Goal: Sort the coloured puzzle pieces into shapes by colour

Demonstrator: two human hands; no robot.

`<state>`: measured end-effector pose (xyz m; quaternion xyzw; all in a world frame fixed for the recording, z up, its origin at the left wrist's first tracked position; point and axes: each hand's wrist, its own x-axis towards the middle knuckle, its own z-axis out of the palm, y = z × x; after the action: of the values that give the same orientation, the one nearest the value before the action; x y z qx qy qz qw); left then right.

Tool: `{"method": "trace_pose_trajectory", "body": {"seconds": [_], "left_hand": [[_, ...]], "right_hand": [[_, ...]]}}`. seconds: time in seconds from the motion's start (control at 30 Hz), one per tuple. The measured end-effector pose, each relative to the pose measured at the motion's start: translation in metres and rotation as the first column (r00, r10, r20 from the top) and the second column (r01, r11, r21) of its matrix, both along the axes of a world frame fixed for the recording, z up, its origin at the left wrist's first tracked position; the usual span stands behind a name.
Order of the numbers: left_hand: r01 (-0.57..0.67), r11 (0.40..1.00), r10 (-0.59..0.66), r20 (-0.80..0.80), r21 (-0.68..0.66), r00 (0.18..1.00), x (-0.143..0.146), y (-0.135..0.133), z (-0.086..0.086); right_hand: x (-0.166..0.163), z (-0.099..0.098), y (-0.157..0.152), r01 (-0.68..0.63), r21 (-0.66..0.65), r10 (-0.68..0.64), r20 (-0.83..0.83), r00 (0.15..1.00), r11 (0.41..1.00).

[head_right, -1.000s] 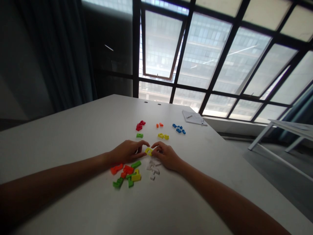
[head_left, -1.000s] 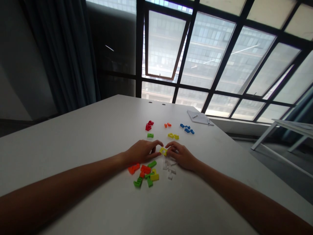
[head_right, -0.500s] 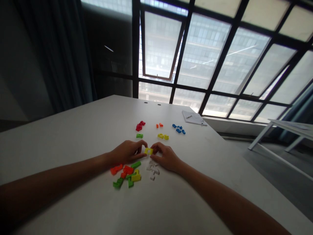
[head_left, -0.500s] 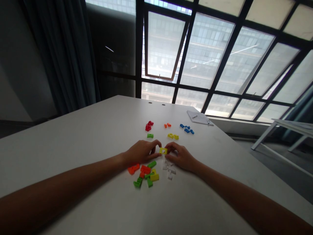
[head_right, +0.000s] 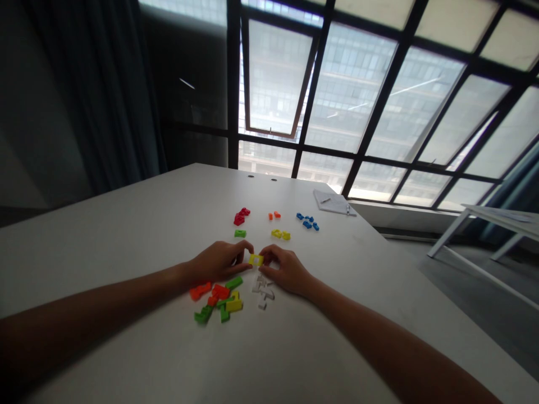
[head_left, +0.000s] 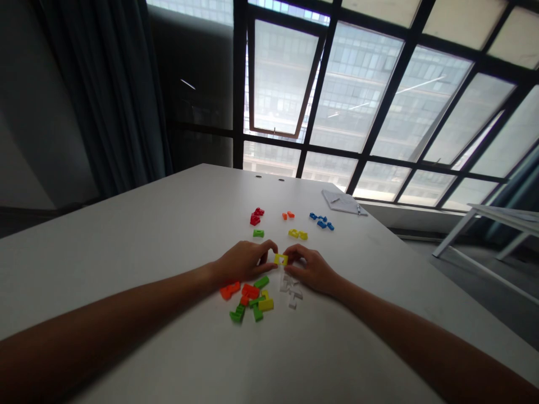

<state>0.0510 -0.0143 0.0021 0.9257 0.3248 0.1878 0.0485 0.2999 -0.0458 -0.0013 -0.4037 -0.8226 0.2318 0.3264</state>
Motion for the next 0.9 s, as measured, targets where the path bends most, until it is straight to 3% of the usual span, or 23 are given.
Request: {"method": "trace_pose_trajectory", "body": {"seconds": [0.9], "left_hand": [[-0.002, 1.0, 0.002, -0.002, -0.006, 1.0, 0.0002, -0.0007, 0.0014]], "right_hand": [[-0.0009, 0.0011, -0.0013, -0.008, 0.048, 0.008, 0.0, 1.0, 0.999]]}}
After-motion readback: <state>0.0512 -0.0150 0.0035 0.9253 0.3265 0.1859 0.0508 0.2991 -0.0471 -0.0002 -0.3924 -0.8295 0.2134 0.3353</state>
